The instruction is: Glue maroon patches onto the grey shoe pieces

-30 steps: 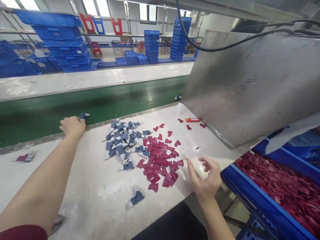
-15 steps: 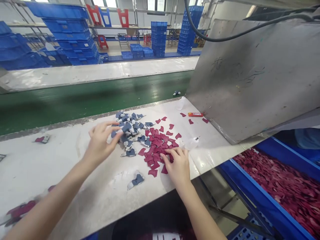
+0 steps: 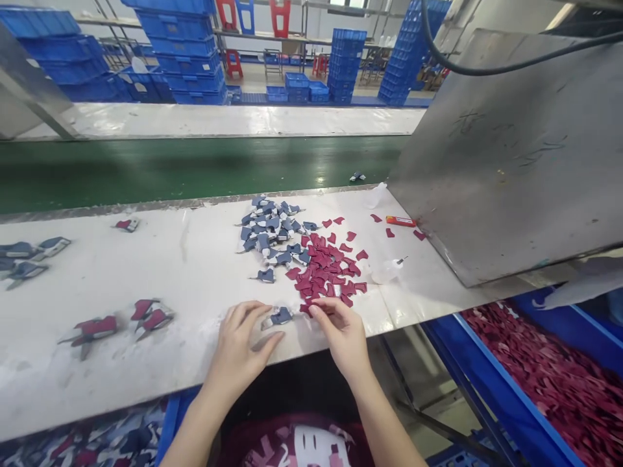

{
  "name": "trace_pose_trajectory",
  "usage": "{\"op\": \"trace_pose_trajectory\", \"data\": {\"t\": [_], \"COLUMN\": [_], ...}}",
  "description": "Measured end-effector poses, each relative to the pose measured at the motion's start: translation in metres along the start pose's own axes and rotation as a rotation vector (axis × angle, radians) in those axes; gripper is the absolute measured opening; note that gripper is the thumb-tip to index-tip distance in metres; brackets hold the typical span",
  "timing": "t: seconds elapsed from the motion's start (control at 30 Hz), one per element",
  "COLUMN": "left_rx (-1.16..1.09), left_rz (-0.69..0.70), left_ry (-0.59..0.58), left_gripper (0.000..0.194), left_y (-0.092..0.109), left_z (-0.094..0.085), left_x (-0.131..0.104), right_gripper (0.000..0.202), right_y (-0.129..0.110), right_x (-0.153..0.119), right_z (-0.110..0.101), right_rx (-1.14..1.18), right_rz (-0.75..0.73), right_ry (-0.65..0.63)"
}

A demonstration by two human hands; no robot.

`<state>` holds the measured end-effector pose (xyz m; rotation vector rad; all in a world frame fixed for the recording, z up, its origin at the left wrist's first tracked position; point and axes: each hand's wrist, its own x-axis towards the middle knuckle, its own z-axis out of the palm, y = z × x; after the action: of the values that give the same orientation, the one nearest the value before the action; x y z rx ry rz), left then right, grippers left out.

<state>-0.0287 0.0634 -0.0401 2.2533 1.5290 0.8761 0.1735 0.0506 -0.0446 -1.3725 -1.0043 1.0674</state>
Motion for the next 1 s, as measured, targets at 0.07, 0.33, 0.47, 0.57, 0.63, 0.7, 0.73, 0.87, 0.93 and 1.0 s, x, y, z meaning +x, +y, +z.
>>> {"op": "trace_pose_trajectory", "data": {"t": [0.07,0.33,0.47,0.57,0.63,0.7,0.73,0.87,0.93,1.0], "left_rx": [-0.020,-0.421,-0.565,-0.640,-0.718,-0.803,-0.839,-0.949,-0.988,-0.999], "left_rz": [-0.010,-0.244,-0.292,-0.332,-0.380,-0.440,-0.471,-0.586,-0.636,-0.663], "left_ry": [0.023,0.008,0.060,0.089,0.074,0.054,0.055,0.102,0.117,0.126], "left_gripper": [0.022,0.023,0.024,0.025,0.026,0.027,0.027,0.027,0.028,0.030], "left_y": [-0.001,0.019,0.029,0.031,0.033,0.034,0.036,0.041,0.043,0.044], "left_z": [0.009,0.006,0.000,-0.003,-0.004,-0.005,-0.005,-0.004,-0.003,-0.004], "left_x": [-0.008,-0.008,-0.012,-0.015,-0.016,-0.016,-0.016,-0.014,-0.012,-0.011], "right_gripper": [0.025,0.020,0.017,0.015,0.013,0.011,0.010,0.007,0.007,0.008], "right_y": [0.000,-0.017,-0.027,-0.030,-0.030,-0.029,-0.028,-0.028,-0.027,-0.026], "right_x": [-0.004,-0.017,-0.023,-0.026,-0.028,-0.030,-0.031,-0.033,-0.034,-0.034], "right_z": [0.011,0.025,0.023,0.022,0.022,0.022,0.022,0.022,0.022,0.022], "right_rx": [0.061,0.041,-0.004,-0.040,-0.073,-0.128,-0.158,-0.260,-0.303,-0.336], "right_rz": [0.082,0.054,0.018,-0.020,-0.074,-0.161,-0.215,-0.448,-0.537,-0.555], "right_ry": [-0.032,-0.021,0.007,0.016,0.021,0.035,0.043,0.064,0.068,0.061]}}
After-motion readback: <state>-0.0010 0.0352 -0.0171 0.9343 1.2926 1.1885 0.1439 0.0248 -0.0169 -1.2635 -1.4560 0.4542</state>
